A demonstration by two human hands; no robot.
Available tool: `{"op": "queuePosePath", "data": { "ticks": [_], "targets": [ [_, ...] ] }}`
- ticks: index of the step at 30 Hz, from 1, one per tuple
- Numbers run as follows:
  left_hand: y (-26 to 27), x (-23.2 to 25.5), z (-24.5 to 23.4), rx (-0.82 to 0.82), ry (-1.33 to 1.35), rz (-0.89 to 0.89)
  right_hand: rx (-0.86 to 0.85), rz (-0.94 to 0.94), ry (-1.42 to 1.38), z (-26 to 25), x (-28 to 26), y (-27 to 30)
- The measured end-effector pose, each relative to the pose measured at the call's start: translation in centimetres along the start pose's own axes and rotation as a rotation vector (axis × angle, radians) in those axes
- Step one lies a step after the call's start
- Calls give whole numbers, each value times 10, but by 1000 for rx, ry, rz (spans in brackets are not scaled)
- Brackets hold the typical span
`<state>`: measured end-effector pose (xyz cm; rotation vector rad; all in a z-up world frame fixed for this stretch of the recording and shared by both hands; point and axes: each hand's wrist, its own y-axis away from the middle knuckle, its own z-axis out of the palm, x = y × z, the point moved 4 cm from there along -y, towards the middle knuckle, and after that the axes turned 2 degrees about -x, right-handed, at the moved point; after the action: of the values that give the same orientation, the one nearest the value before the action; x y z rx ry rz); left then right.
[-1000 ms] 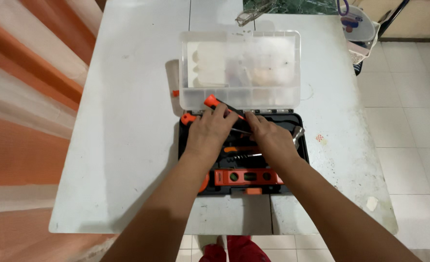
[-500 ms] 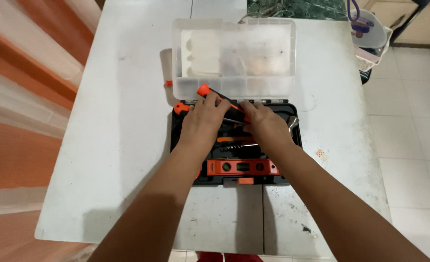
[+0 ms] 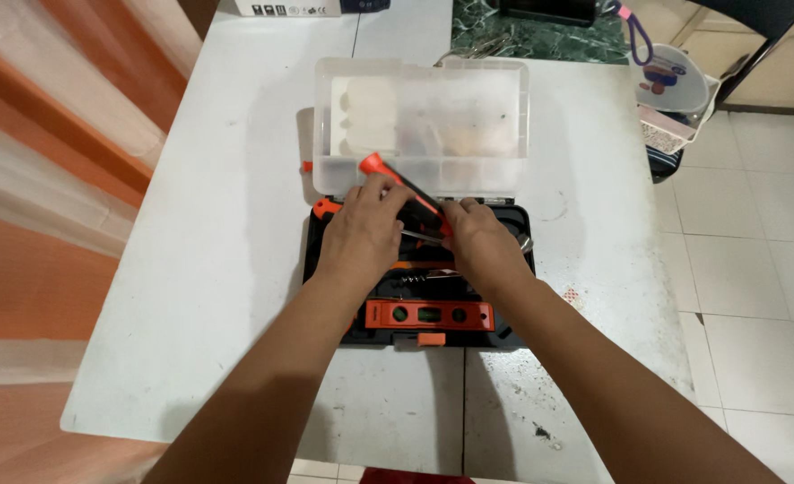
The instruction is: The person removes several tools from a toolbox, including a hammer, screwdriver, pliers, and multi-tool, placing them on the table. They then place the tools back into the toolbox in their designated slots.
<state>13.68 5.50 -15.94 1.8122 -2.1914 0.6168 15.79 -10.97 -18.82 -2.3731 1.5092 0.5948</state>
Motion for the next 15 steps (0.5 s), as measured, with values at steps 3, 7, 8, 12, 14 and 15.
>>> {"op": "queuePosePath", "data": {
  "ticks": [3,7,8,12,14,15],
  "targets": [
    [-2,11,-4,36,23,61,-48,185,-40,-8,-3,3],
    [-11,21,1,-55,33,71,95,100,-21,-24,-7,9],
    [-13,23,2,-73,34,80,120,96,-6,-27,-6,11],
    [-22,38,15,-137,55,129,101,239,5,-38,13,21],
    [-25,52,13,43,-78,284,112,172,72,-47,20,29],
    [-26,60,11,136,-141,360,118,139,107,-52,24,33]
  ]
}}
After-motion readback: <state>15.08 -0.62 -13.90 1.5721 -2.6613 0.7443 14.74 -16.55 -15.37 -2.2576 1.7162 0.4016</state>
